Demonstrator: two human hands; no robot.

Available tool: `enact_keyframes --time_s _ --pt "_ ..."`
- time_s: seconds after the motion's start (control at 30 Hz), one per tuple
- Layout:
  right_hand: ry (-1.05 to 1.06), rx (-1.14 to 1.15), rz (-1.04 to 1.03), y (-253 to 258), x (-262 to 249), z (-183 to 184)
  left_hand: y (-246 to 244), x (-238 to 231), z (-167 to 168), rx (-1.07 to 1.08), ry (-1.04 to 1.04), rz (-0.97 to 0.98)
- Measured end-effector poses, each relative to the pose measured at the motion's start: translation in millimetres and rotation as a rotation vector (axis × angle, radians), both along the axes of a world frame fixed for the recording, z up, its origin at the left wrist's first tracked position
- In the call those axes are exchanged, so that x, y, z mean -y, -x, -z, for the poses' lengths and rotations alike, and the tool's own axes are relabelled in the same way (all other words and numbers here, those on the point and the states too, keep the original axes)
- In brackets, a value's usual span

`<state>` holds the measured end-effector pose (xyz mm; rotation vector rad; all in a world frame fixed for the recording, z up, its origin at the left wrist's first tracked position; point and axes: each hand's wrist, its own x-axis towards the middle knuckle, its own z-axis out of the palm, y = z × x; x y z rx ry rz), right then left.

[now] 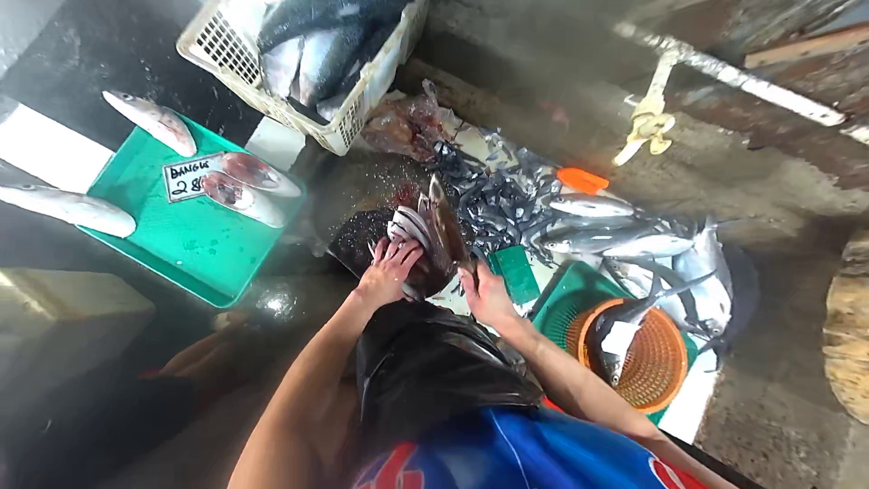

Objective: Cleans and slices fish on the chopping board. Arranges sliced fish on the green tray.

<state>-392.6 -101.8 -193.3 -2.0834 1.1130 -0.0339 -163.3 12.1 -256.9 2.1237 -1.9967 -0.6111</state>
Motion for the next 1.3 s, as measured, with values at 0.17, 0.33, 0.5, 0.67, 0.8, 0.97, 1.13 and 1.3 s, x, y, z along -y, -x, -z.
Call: enact_keyframes --time_s 0.17,0.33,0.5,0.67,0.8,0.97,1.13,1.3 --pt "-0.028 -0.126 -0.135 -9.2 9.2 -20.0 -16.3 -22.3 17.8 0.077 0.212 0.033" --pt "-0.115 -0.357 -0.279 -24.6 -0.4 -12.9 -11.1 -30.1 24.8 0.033 0.304 -0.01" --pt "-0.176 -0.505 -0.32 -36.0 3.3 -11.2 -13.8 -25.2 22.1 0.071 0.268 0.023" --pt "-0.143 -0.495 -0.224 -62.9 -6.0 18.0 -12.4 -24.6 31.0 0.049 0.298 -0.021" --pt "-0.084 -0.445 -0.186 -92.3 -1.3 30.3 -14.0 -22.3 30.9 0.061 0.297 -0.071" --pt "-0.084 -0.457 -0.199 -90.6 -1.1 28.3 -10.0 -31.5 38.7 0.034 0.315 -0.077" --pt "-0.082 -0.408 -0.188 -87.1 -2.9 22.1 -3.8 -41.6 43.1 0.044 0.305 -0.086" --pt "-0.185 -0.467 -0.168 -53.6 -14.1 24.0 -4.3 -45.9 51.0 0.076 0.341 -0.099"
